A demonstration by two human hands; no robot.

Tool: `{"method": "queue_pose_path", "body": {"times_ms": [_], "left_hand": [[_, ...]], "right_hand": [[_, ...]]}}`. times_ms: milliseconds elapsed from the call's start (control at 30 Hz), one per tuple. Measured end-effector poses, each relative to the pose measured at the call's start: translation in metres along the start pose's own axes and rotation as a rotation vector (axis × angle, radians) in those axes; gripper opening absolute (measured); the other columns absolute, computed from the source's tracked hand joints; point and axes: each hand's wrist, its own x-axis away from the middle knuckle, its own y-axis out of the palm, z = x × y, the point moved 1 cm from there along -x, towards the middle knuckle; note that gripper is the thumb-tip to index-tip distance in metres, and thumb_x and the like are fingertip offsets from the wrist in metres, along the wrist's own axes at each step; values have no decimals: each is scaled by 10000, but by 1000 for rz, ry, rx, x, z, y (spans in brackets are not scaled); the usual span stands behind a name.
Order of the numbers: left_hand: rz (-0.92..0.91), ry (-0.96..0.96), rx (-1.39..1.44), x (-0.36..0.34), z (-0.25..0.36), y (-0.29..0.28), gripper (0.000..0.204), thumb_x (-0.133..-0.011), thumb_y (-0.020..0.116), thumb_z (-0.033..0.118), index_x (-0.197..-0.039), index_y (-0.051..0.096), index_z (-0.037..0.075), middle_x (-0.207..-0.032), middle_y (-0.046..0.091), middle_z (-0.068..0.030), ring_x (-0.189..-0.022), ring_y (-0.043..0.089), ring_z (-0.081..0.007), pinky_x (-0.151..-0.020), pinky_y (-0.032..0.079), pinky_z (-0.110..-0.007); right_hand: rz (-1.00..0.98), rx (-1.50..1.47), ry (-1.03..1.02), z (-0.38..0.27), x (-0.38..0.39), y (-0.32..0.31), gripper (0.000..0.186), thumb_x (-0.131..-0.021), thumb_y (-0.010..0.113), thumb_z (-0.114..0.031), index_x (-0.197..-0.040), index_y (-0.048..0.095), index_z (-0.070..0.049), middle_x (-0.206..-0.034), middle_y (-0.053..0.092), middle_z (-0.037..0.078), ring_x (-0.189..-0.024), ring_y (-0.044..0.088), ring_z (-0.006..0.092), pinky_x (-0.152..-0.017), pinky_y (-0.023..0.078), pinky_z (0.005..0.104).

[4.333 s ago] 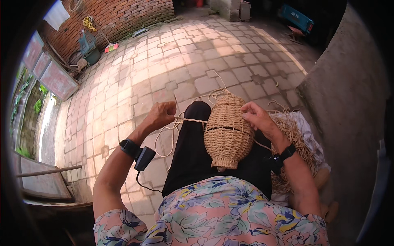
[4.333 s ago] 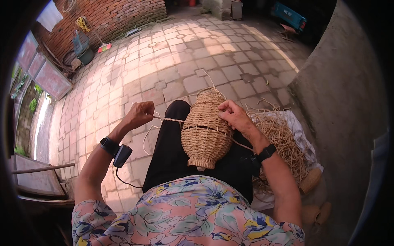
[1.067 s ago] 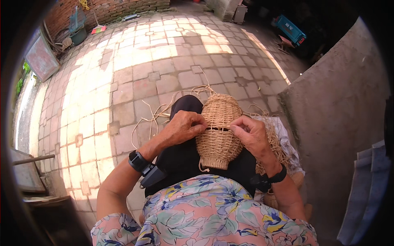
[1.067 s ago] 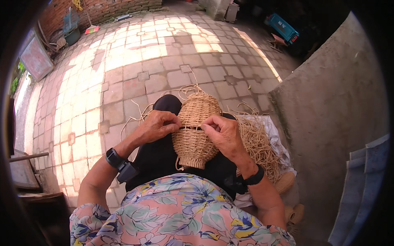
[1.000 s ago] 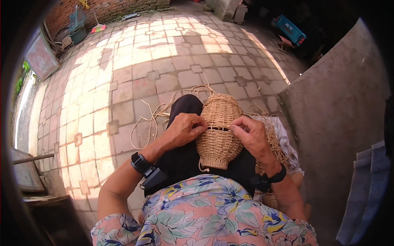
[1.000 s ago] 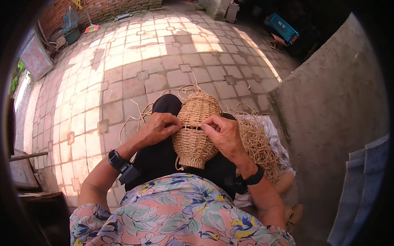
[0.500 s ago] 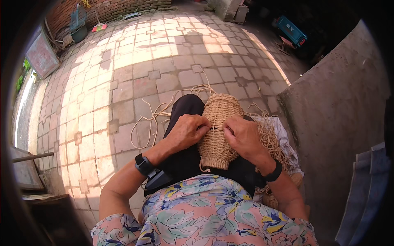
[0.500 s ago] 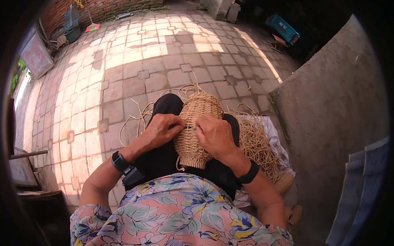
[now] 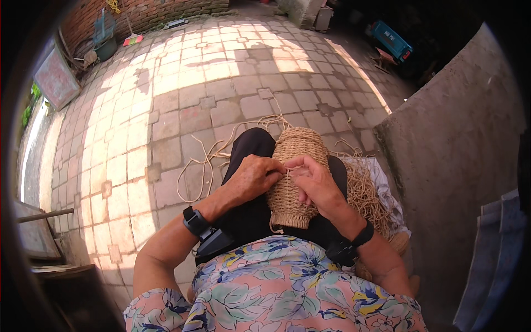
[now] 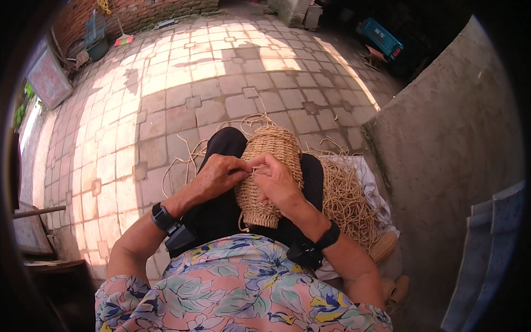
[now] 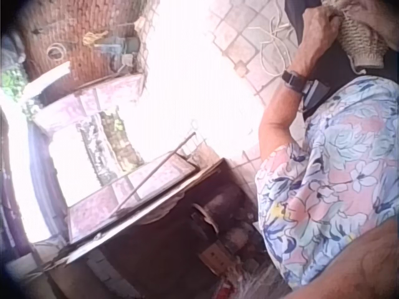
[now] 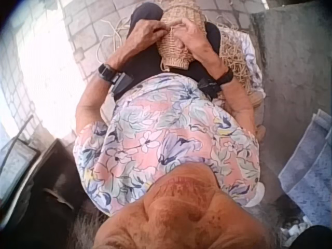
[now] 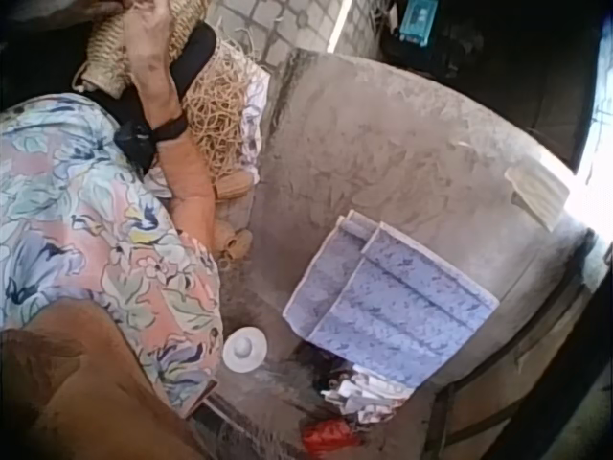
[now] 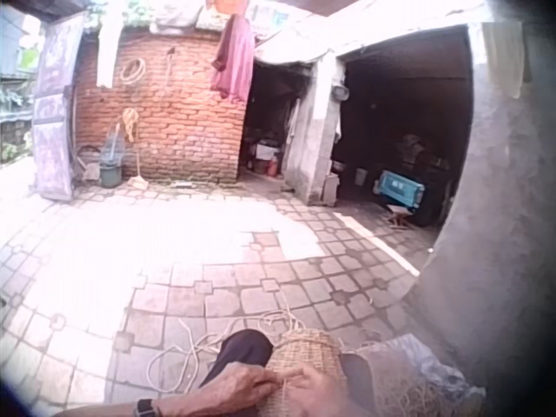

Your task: The person is weaving a small wicker basket using thin strips of flexible material.

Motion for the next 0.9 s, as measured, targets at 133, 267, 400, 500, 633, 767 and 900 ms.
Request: {"method": "queue_pose_path", "body": {"times_ms": [133,267,400,500,633,767,900], "left_hand": [[-75,-26,1,-10,15,-2,109,-737,614,87,-800,653,6,-713,640,-181,-689,644,-348,-641,512,-409],[-113,9,-182,-17,29,3,102,-658,572,90,-693,588,-4,-632,602,-169,-591,610,-344,-587,494,-415],[-247,-220,-482,0,15,-30,144,-689,591,142,-740,607,9,-667,633,-170,-634,632,-345,-593,505,-419],[-173,-273,-162,16,3,-46,197,-721,620,173,-831,617,10,-739,654,-150,-675,635,-286,-593,505,-396],[-102,-509,313,15,8,-27,198,-850,569,113,-1034,593,43,-858,614,-35,-712,573,-103,-589,521,-246],[-111,-491,346,11,2,-8,191,-875,540,86,-1054,594,49,-864,588,-2,-731,570,-100,-617,530,-244],[-33,-414,439,14,-8,5,152,-873,565,88,-999,624,25,-832,581,-25,-691,561,-95,-581,522,-240]], "right_hand": [[-5,-341,-114,10,9,-9,226,-854,522,-31,-1079,522,-14,-866,609,73,-569,536,58,-479,433,202],[185,-140,-133,-4,29,-3,149,-845,564,-28,-991,573,3,-826,601,56,-522,482,64,-467,405,214],[588,398,-533,6,34,-33,69,-822,604,-20,-886,605,8,-794,598,68,-501,475,108,-484,397,277],[573,494,-587,-1,24,-44,77,-820,596,-8,-895,610,-10,-781,593,81,-539,509,145,-498,413,285],[414,756,-774,-14,-2,-26,138,-800,609,-44,-937,607,-41,-899,543,114,-746,611,290,-631,487,383],[163,934,-697,-7,-24,-13,89,-787,611,-62,-868,578,-47,-903,531,120,-788,587,319,-670,463,407],[118,785,-742,3,-22,-21,90,-772,632,-62,-826,560,-57,-849,528,111,-752,572,310,-651,443,405]]}}
